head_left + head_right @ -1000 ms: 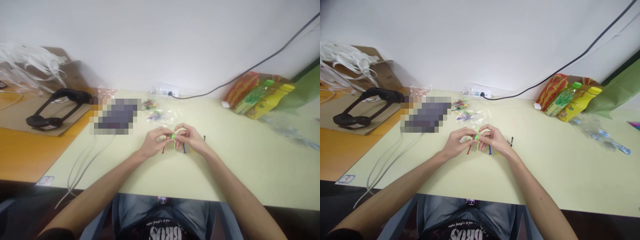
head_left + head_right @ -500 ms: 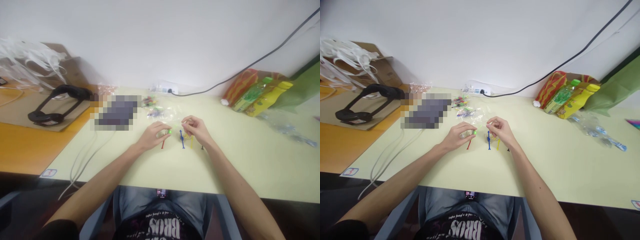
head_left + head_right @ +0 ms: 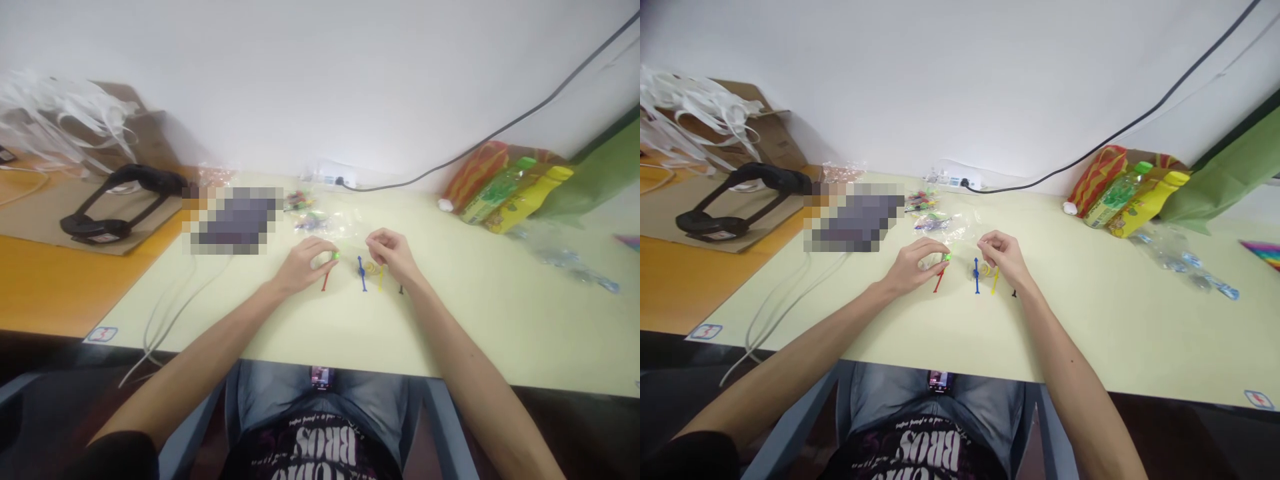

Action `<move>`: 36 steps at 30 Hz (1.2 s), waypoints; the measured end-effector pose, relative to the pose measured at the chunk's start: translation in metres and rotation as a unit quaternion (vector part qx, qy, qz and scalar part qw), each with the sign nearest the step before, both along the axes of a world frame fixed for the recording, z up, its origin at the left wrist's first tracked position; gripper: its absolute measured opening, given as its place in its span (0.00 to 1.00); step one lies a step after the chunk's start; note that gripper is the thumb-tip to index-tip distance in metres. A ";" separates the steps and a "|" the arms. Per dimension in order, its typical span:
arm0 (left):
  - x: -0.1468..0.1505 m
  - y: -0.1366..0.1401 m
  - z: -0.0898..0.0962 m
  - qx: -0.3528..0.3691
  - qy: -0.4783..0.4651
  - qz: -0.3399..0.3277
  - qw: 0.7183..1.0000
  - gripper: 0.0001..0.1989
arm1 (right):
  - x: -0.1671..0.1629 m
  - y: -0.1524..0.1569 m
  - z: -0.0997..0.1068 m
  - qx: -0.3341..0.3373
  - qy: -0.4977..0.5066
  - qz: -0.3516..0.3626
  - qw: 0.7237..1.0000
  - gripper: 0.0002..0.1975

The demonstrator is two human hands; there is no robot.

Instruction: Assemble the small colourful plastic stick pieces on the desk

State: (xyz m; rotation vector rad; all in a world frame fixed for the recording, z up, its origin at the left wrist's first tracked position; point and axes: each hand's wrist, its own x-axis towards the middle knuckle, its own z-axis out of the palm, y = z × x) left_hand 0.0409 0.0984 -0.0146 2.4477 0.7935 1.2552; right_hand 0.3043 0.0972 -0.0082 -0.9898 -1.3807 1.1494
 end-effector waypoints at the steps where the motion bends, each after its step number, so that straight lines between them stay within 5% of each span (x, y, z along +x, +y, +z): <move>1: 0.000 0.000 0.000 0.000 0.000 -0.001 1.000 0.07 | 0.001 0.001 0.000 0.000 0.001 -0.002 1.000 0.19; 18: 0.001 -0.002 0.006 -0.018 0.028 -0.031 0.999 0.08 | 0.001 -0.013 0.026 0.031 -0.060 0.037 0.997 0.15; 25: 0.004 -0.007 0.010 -0.044 0.073 -0.053 0.995 0.22 | 0.003 -0.012 0.025 0.027 -0.096 0.029 0.995 0.15; 36: 0.003 -0.005 0.013 -0.023 0.057 -0.072 0.996 0.07 | 0.006 -0.014 0.030 0.029 -0.129 0.031 0.991 0.15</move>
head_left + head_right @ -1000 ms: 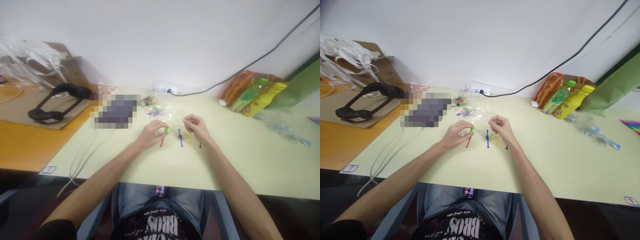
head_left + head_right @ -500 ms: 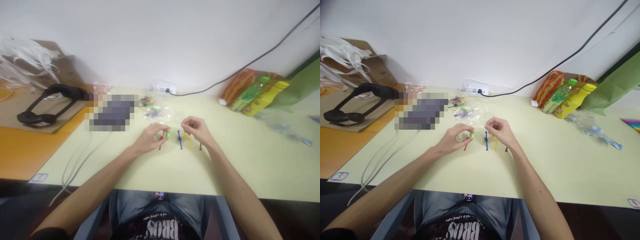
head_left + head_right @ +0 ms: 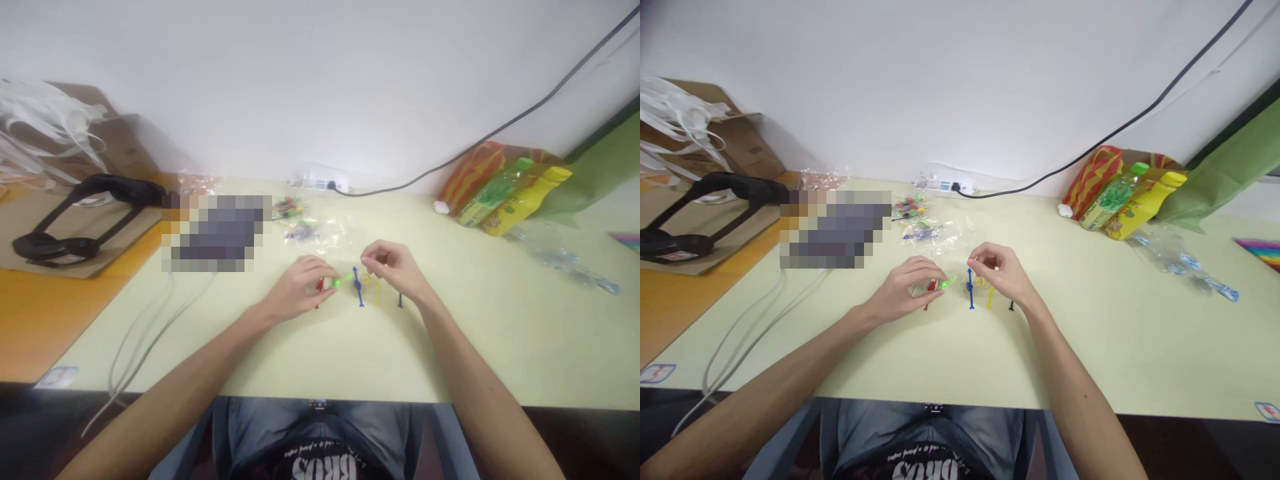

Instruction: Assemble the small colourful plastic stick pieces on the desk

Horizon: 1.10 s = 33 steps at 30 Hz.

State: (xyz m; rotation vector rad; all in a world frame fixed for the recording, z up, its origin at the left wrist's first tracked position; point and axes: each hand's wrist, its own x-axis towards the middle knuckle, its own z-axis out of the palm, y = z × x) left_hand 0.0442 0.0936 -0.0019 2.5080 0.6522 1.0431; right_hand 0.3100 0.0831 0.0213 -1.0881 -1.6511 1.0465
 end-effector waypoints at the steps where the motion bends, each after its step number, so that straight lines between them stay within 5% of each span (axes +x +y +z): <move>1: 0.000 0.000 -0.001 -0.005 -0.010 0.006 1.000 0.07 | -0.001 -0.001 0.000 -0.003 0.000 0.008 1.000 0.15; 13: 0.001 -0.001 -0.004 -0.078 -0.003 0.050 0.996 0.10 | -0.027 -0.008 -0.010 0.039 -0.085 0.000 0.996 0.16; 17: 0.001 0.003 -0.008 -0.078 0.068 0.046 0.994 0.10 | -0.022 -0.003 -0.017 0.116 -0.222 -0.025 0.968 0.19; 22: 0.002 0.005 -0.011 -0.060 0.119 0.043 0.990 0.09 | -0.009 0.000 -0.011 0.166 -0.338 0.060 0.924 0.17; 33: -0.003 0.008 -0.007 -0.038 0.128 0.052 0.990 0.09 | -0.005 -0.002 -0.010 0.130 -0.417 0.110 0.893 0.14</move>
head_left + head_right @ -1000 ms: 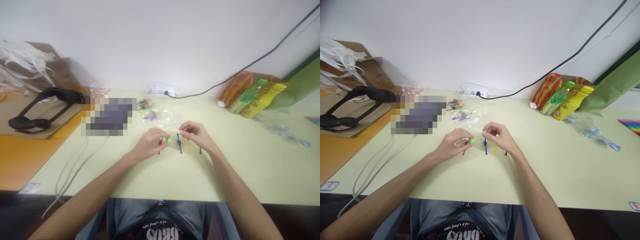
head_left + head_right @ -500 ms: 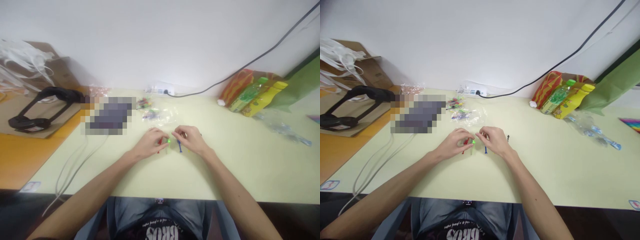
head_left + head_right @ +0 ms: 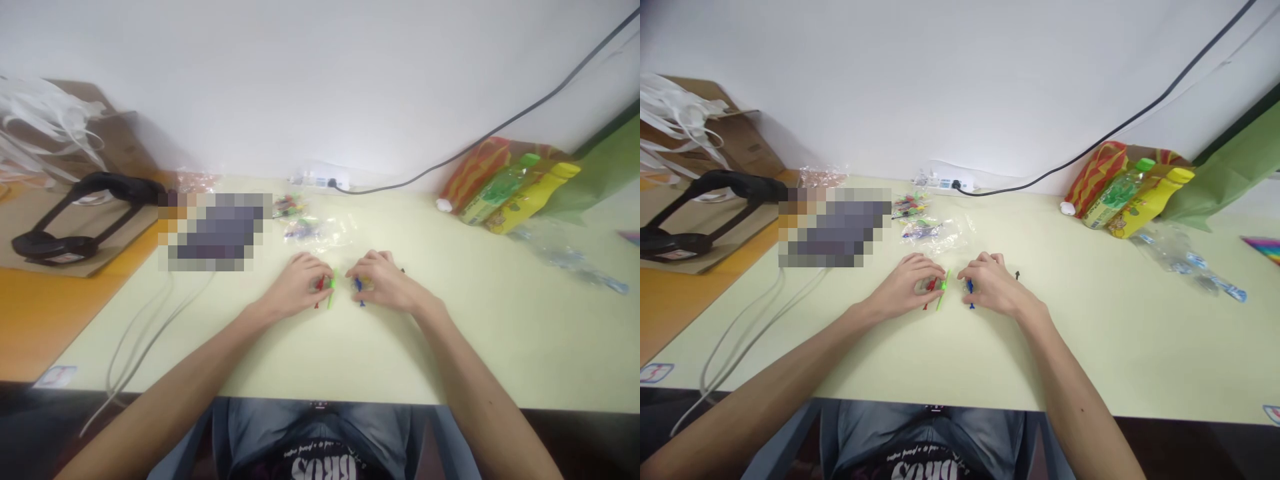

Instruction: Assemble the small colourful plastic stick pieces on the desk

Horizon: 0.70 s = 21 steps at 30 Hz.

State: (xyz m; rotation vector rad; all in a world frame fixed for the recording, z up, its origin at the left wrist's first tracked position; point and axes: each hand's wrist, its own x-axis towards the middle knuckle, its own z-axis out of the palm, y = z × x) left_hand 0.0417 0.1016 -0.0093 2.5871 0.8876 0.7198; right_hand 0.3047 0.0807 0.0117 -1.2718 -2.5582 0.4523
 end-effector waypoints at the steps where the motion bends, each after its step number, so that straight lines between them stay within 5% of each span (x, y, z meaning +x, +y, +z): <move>1: 0.000 0.000 0.001 0.003 0.002 -0.001 1.000 0.09 | 0.000 0.000 0.000 -0.006 -0.001 0.003 1.000 0.13; 8: -0.006 0.002 0.005 0.007 0.017 0.011 1.000 0.08 | -0.002 0.000 -0.001 -0.025 0.004 0.001 1.000 0.11; 12: -0.006 0.002 0.005 0.016 0.009 0.007 1.000 0.11 | -0.002 0.002 -0.001 -0.019 0.098 -0.044 0.994 0.12; 17: -0.002 -0.002 0.005 0.043 -0.054 0.007 0.998 0.22 | -0.004 0.004 -0.004 -0.074 0.335 -0.097 0.934 0.16; 21: 0.002 -0.006 0.003 0.085 -0.087 -0.017 0.992 0.25 | -0.014 0.000 -0.003 -0.170 0.410 -0.062 0.894 0.25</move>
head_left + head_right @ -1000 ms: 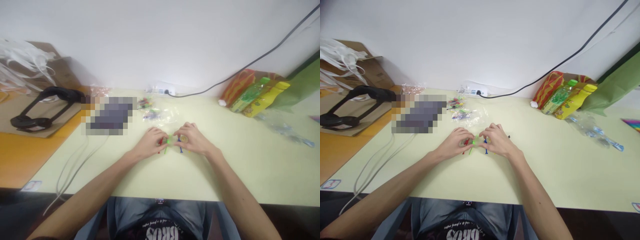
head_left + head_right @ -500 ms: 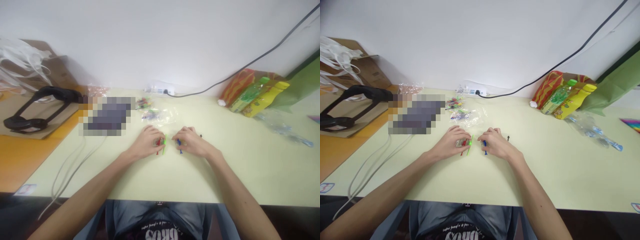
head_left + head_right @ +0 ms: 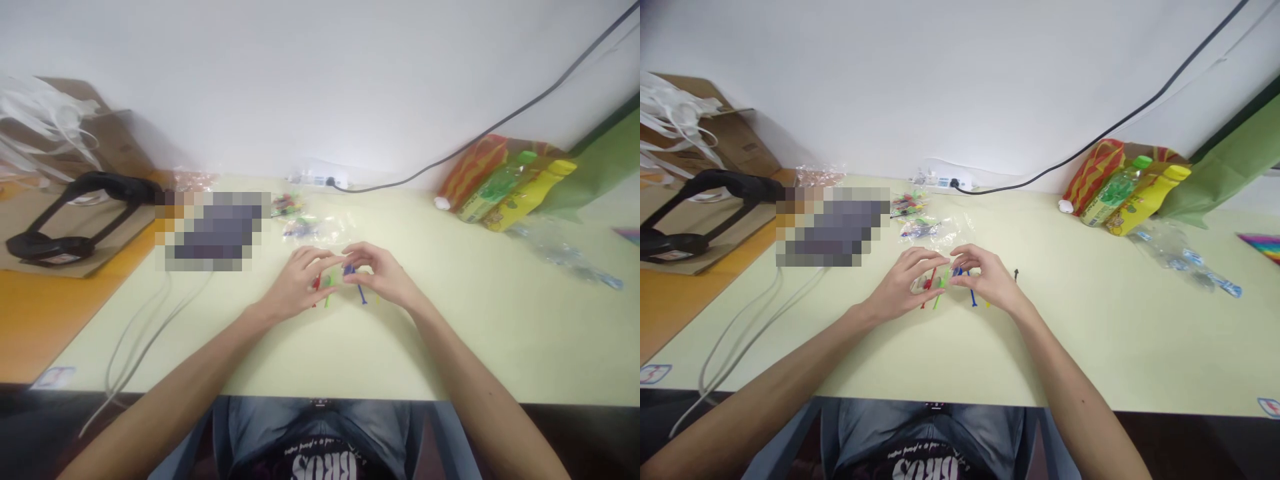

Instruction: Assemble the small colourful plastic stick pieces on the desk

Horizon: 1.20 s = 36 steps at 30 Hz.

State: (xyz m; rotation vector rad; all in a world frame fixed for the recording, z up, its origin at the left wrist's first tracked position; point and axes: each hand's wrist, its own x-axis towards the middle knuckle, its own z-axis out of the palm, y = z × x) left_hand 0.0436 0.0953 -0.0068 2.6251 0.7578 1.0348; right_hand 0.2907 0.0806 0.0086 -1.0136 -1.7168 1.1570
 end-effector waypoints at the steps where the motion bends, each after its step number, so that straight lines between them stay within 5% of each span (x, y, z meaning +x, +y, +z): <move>1: 0.001 -0.001 -0.001 0.010 -0.002 -0.007 1.000 0.25 | -0.003 -0.002 0.001 -0.013 0.006 0.020 1.000 0.26; 7: 0.003 0.000 -0.003 0.032 -0.009 -0.030 0.999 0.14 | -0.015 -0.011 0.005 -0.034 -0.009 0.055 0.998 0.29; 12: 0.003 0.001 -0.004 0.036 -0.025 -0.031 0.999 0.09 | -0.005 -0.008 0.009 0.033 -0.086 0.064 0.994 0.25; 16: 0.000 0.002 -0.003 0.020 -0.041 -0.013 0.999 0.10 | 0.012 -0.005 0.014 0.130 -0.293 0.022 0.947 0.08; 20: -0.001 0.004 -0.002 0.022 -0.063 -0.002 0.998 0.11 | 0.018 -0.006 0.014 0.138 -0.407 0.005 0.903 0.04; 36: -0.001 0.003 -0.002 0.024 -0.058 0.016 0.998 0.09 | 0.011 -0.005 0.006 0.113 -0.442 -0.004 0.890 0.05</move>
